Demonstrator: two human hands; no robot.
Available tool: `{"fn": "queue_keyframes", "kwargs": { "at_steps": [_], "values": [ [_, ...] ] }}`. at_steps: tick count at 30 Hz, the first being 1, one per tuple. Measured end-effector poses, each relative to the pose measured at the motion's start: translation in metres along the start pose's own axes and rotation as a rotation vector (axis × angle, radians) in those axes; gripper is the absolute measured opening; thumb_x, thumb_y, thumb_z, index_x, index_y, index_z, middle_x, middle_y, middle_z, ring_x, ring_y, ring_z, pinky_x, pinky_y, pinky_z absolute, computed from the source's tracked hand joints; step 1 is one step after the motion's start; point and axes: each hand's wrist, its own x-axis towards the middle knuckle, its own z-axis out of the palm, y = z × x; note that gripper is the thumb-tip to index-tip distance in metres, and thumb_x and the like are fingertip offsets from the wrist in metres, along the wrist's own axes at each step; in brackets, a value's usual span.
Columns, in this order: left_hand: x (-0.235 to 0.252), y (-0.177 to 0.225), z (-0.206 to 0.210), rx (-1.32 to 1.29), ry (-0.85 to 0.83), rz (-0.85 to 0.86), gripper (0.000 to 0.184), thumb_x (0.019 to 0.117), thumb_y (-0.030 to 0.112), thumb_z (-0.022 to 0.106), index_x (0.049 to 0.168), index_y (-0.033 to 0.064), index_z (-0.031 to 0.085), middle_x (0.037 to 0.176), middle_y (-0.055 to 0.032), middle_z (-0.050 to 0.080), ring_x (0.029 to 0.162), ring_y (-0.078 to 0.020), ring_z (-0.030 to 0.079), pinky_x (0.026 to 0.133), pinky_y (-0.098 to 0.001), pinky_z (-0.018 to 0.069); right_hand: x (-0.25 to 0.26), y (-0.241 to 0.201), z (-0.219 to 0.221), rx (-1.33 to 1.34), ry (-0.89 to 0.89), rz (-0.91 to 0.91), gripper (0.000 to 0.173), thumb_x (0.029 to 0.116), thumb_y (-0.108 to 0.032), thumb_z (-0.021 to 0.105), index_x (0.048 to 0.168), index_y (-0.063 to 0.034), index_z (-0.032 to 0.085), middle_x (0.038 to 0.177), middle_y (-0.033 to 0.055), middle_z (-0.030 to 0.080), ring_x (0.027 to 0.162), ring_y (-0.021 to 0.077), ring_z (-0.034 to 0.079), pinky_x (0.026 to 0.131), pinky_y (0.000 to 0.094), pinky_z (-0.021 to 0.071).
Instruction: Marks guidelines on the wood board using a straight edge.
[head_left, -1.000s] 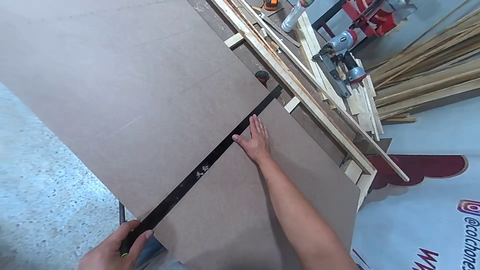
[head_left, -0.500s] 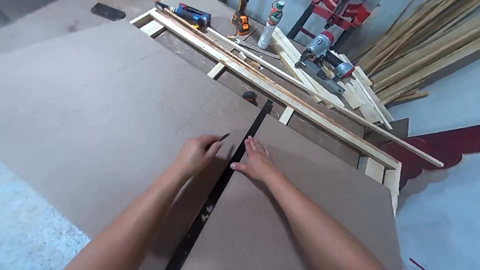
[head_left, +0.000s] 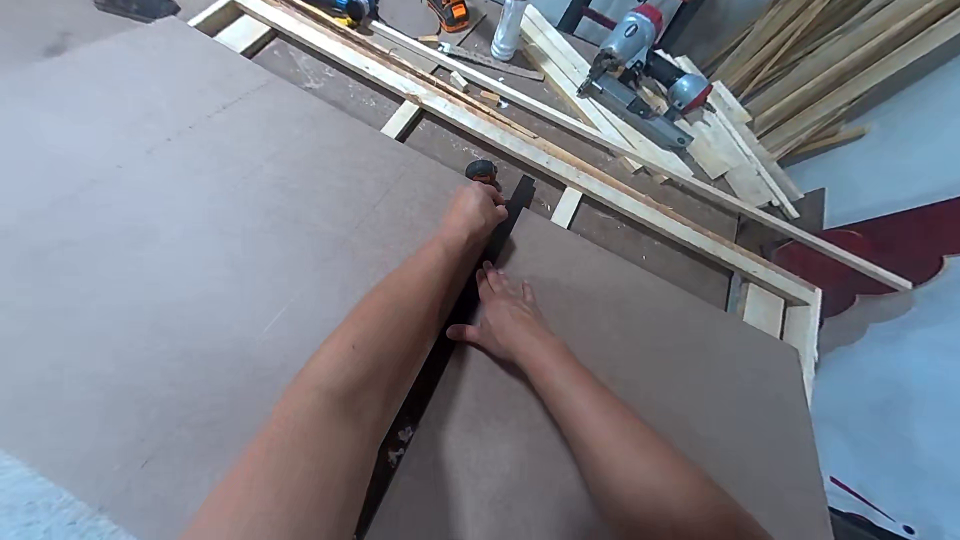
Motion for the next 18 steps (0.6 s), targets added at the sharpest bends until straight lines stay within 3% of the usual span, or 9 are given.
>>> {"fn": "queue_keyframes", "kwargs": {
  "at_steps": [3, 7, 11, 14, 16, 18],
  "values": [
    [-0.037, 0.01, -0.026, 0.063, -0.084, -0.013, 0.02, 0.0924, 0.03, 0.068, 0.098, 0.0146, 0.079, 0.091, -0.0094, 0.074, 0.09, -0.0282, 0.071, 0.079, -0.057, 0.0569, 0.001, 0.0, 0.001, 0.007, 0.018, -0.002, 0.126, 0.0771, -0.087, 0.058, 0.164, -0.0058, 0.017, 0.174, 0.0089, 0.01, 0.159, 0.029, 0.014, 0.123, 0.0681, 0.014],
    [-0.135, 0.008, -0.065, 0.086, -0.217, -0.083, 0.019, 0.0931, 0.031, 0.071, 0.095, 0.0139, 0.079, 0.084, -0.0076, 0.073, 0.082, -0.0254, 0.07, 0.074, -0.0547, 0.0562, 0.002, 0.007, 0.004, 0.079, 0.096, -0.049, 0.12, 0.0789, -0.082, 0.062, 0.163, -0.0053, 0.025, 0.171, 0.0135, 0.018, 0.157, 0.0345, 0.021, 0.12, 0.0728, 0.0165],
    [-0.294, -0.015, -0.099, 0.057, -0.268, -0.207, 0.015, 0.0949, 0.028, 0.068, 0.096, 0.0192, 0.08, 0.078, 0.001, 0.071, 0.073, -0.0144, 0.067, 0.067, -0.0448, 0.0548, 0.004, 0.014, 0.01, 0.131, 0.095, -0.122, 0.117, 0.0836, -0.076, 0.064, 0.163, -0.0024, 0.02, 0.17, 0.0212, 0.014, 0.155, 0.0424, 0.021, 0.115, 0.0793, 0.0175],
    [-0.433, -0.03, -0.128, 0.086, -0.292, -0.296, 0.014, 0.0946, 0.027, 0.068, 0.087, 0.0228, 0.079, 0.07, 0.0078, 0.067, 0.062, -0.0059, 0.062, 0.059, -0.0354, 0.054, 0.01, 0.017, 0.014, 0.131, 0.114, -0.165, 0.117, 0.0849, -0.075, 0.064, 0.162, 0.0011, 0.019, 0.17, 0.0245, 0.013, 0.154, 0.0477, 0.021, 0.114, 0.0809, 0.0173],
    [-0.521, -0.032, -0.152, 0.164, -0.386, -0.382, 0.016, 0.0932, 0.026, 0.069, 0.079, 0.0226, 0.077, 0.063, 0.0082, 0.064, 0.057, -0.0063, 0.059, 0.054, -0.0346, 0.0518, 0.01, 0.017, 0.014, 0.112, 0.121, -0.159, 0.116, 0.0855, -0.074, 0.063, 0.161, 0.0025, 0.02, 0.17, 0.0248, 0.014, 0.153, 0.0489, 0.022, 0.113, 0.0807, 0.0183],
    [-0.589, -0.03, -0.173, 0.238, -0.462, -0.481, 0.015, 0.0933, 0.024, 0.07, 0.081, 0.0212, 0.078, 0.065, 0.0059, 0.064, 0.059, -0.0098, 0.061, 0.056, -0.0381, 0.0522, 0.009, 0.017, 0.011, 0.079, 0.118, -0.137, 0.116, 0.0854, -0.075, 0.062, 0.161, 0.0026, 0.022, 0.17, 0.0236, 0.014, 0.154, 0.0481, 0.021, 0.114, 0.08, 0.0181]
  ]
}}
